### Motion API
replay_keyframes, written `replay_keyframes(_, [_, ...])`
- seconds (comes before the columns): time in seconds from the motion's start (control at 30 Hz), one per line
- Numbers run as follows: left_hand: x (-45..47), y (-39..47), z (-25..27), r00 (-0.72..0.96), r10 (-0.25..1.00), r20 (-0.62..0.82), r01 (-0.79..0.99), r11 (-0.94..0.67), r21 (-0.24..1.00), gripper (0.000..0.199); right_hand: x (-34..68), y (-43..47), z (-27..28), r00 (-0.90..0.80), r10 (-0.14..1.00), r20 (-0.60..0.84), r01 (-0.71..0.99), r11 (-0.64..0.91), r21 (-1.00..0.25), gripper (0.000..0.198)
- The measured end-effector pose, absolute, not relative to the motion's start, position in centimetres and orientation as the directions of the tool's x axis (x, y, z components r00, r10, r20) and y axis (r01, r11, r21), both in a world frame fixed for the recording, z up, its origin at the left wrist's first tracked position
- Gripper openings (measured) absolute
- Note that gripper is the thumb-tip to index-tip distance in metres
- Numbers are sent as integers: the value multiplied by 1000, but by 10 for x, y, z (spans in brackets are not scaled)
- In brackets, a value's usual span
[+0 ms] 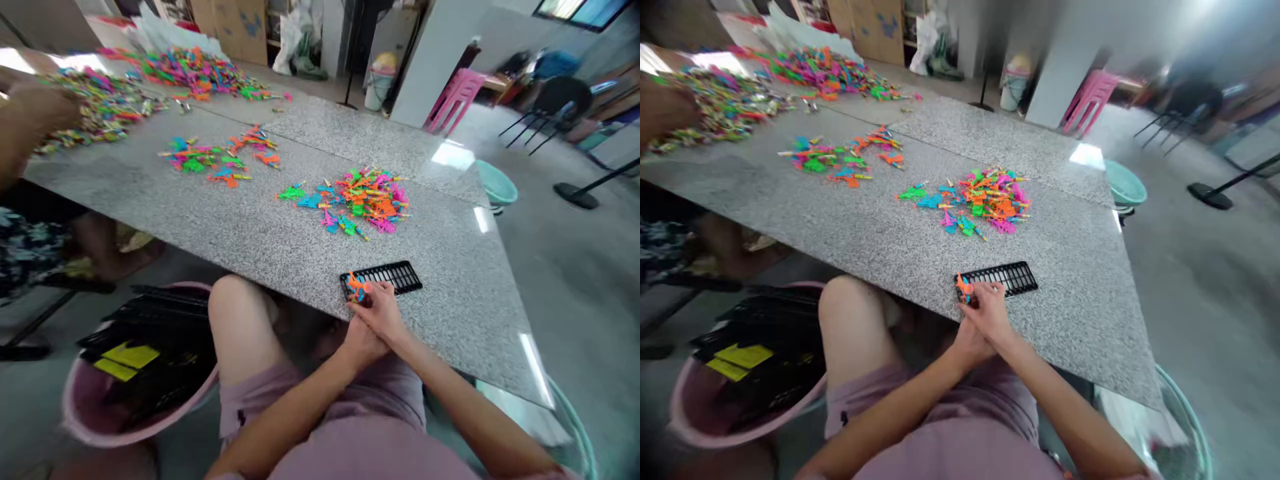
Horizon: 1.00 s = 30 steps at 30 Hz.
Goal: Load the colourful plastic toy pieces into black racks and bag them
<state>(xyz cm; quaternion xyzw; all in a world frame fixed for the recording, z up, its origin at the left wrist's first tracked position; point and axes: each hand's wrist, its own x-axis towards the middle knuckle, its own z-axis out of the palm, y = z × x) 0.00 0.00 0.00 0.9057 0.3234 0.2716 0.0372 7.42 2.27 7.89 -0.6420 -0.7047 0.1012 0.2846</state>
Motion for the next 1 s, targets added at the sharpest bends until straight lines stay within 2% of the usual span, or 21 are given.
replay_keyframes(0.13, [1,7,8,639,591,493,542,-800,257,43,73,23,79,-38,967,252,847,165,-506,19])
replay_keyframes(0.27, [-25,3,28,660,519,543,457,-851,259,48,99,18,88,-92,955,282,790,242,-563,38])
replay_keyframes(0.33, [-48,-3,37,639,495,588,404,-867,290,39,120,14,88,-83,945,318,802,252,-542,39])
replay_keyframes(0.4, [-70,-5,44,510,576,639,421,-815,399,30,139,12,81,-69,937,342,847,237,-476,36])
replay_keyframes(0.47, [-85,1,48,325,693,643,491,-705,512,31,148,18,73,-63,933,353,877,221,-427,34])
replay_keyframes(0.53, [-89,12,49,219,749,625,554,-623,552,43,145,38,72,-19,927,374,889,186,-418,31])
replay_keyframes(0.6, [-85,24,49,206,771,602,587,-590,555,57,134,73,80,38,931,362,900,125,-417,30])
replay_keyframes(0.67, [-76,33,47,224,777,588,618,-580,531,58,121,119,94,91,962,259,915,21,-402,32])
replay_keyframes(0.77, [-66,40,43,237,753,614,673,-583,456,41,108,181,113,192,981,-12,903,-181,-391,46])
replay_keyframes(0.83, [-64,41,41,245,729,639,701,-589,403,34,110,204,120,162,979,-123,889,-200,-412,40])
replay_keyframes(0.93, [-65,39,39,275,708,650,716,-602,352,29,123,200,118,86,986,-146,876,-145,-460,23])
replay_keyframes(1.0, [-67,38,39,297,709,640,714,-610,344,24,129,176,110,45,991,-129,838,-108,-535,19])
